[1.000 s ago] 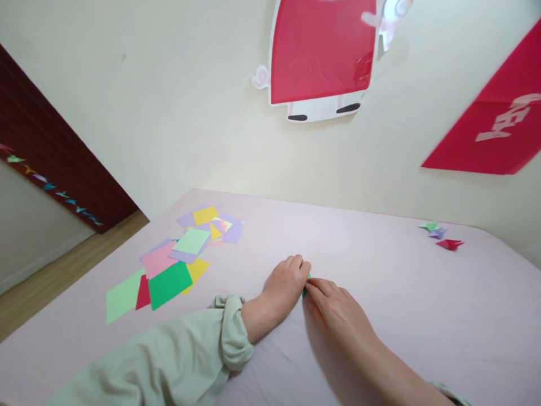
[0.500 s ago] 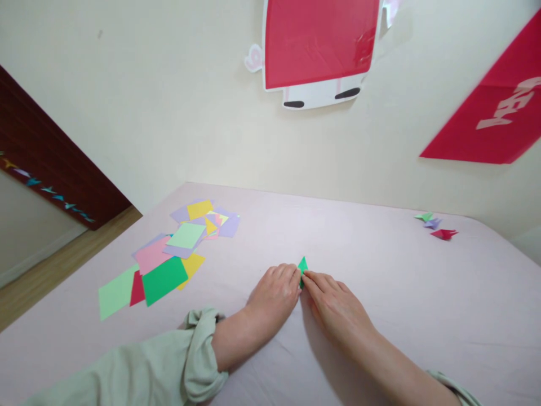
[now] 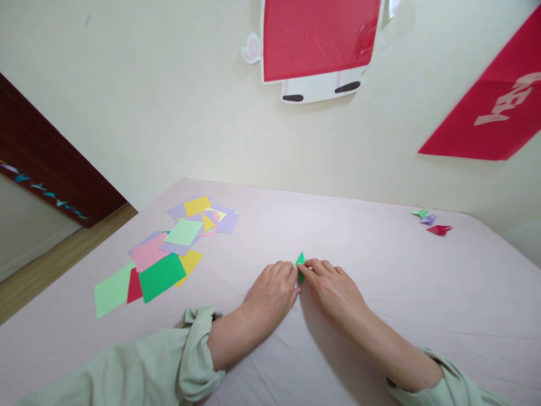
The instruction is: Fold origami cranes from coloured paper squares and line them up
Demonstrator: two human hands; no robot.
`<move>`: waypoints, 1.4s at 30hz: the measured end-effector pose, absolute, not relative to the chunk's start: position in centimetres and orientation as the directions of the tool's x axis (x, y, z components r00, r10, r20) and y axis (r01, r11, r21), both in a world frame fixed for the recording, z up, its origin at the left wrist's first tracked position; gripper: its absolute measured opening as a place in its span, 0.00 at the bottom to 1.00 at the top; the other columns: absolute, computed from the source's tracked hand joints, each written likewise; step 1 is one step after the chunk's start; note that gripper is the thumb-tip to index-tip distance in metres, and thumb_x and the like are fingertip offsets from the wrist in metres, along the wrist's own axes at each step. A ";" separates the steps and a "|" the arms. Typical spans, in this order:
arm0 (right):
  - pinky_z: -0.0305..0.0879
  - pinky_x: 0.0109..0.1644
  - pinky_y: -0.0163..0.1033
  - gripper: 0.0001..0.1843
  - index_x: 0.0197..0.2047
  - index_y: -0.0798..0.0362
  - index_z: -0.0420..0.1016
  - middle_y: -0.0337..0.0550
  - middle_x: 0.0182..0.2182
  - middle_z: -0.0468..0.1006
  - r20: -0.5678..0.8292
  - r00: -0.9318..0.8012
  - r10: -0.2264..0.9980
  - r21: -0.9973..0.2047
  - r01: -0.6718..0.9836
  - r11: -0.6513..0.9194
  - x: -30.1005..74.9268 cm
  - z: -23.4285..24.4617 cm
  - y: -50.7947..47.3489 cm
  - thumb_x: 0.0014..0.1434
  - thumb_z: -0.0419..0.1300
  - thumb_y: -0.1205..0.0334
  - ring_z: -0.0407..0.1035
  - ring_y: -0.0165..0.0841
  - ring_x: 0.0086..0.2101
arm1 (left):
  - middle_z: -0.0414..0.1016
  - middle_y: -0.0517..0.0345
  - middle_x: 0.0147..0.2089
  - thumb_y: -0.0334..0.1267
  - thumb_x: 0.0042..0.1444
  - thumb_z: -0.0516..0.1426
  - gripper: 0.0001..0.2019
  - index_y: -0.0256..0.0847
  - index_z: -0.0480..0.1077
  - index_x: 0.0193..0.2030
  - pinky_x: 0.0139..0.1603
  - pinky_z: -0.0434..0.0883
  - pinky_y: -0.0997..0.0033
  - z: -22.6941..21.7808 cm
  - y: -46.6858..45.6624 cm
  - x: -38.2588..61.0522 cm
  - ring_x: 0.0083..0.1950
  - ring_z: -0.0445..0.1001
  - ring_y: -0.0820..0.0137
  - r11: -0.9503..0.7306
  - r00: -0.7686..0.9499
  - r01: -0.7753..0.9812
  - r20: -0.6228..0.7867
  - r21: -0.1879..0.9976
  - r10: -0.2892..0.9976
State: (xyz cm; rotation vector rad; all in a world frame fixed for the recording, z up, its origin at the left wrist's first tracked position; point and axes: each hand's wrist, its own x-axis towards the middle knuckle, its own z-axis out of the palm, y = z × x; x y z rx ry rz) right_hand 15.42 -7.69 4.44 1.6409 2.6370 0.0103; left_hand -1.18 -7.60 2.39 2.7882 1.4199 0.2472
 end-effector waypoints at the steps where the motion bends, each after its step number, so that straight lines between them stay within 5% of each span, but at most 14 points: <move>1: 0.63 0.45 0.42 0.18 0.55 0.49 0.69 0.48 0.50 0.74 -0.033 -0.434 0.900 0.038 0.899 0.435 15.3 4.6 -7.5 0.64 0.51 0.71 0.68 0.39 0.47 | 0.71 0.49 0.47 0.36 0.61 0.54 0.13 0.35 0.66 0.52 0.50 0.69 0.60 2.4 -7.6 -1.2 0.50 0.70 0.61 -0.593 0.581 0.802 0.138 0.073 0.802; 10: 0.61 0.45 0.43 0.19 0.57 0.51 0.67 0.48 0.51 0.72 -0.011 -0.405 0.914 0.096 0.910 0.404 15.3 4.1 -5.7 0.64 0.51 0.70 0.66 0.39 0.47 | 0.71 0.50 0.47 0.37 0.60 0.56 0.12 0.38 0.66 0.50 0.48 0.70 0.59 2.9 -8.5 -1.9 0.49 0.70 0.60 -0.613 0.606 0.783 0.094 0.107 0.790; 17: 0.62 0.47 0.42 0.20 0.59 0.50 0.66 0.50 0.52 0.72 0.010 -0.386 0.923 0.035 0.922 0.385 15.4 3.4 -5.8 0.65 0.51 0.69 0.65 0.40 0.49 | 0.69 0.50 0.56 0.37 0.62 0.53 0.14 0.41 0.64 0.55 0.58 0.66 0.57 2.2 -7.7 -1.9 0.58 0.67 0.62 -0.596 0.566 0.756 0.190 0.270 0.803; 22: 0.62 0.49 0.43 0.21 0.61 0.50 0.65 0.49 0.55 0.71 0.033 -0.395 0.918 -0.030 0.918 0.396 15.9 3.3 -6.0 0.65 0.52 0.67 0.64 0.40 0.51 | 0.68 0.46 0.61 0.42 0.60 0.57 0.23 0.37 0.62 0.60 0.62 0.63 0.55 1.5 -7.5 -1.1 0.62 0.65 0.59 -0.653 0.625 0.714 0.190 0.253 0.757; 42: 0.62 0.51 0.42 0.20 0.58 0.46 0.67 0.45 0.54 0.73 0.001 -0.379 0.925 -0.108 0.920 0.377 16.9 4.2 -8.7 0.66 0.51 0.69 0.66 0.36 0.52 | 0.63 0.40 0.66 0.41 0.58 0.58 0.27 0.35 0.60 0.63 0.64 0.63 0.51 1.7 -8.5 -1.5 0.65 0.63 0.55 -0.649 0.630 0.725 0.162 0.228 0.760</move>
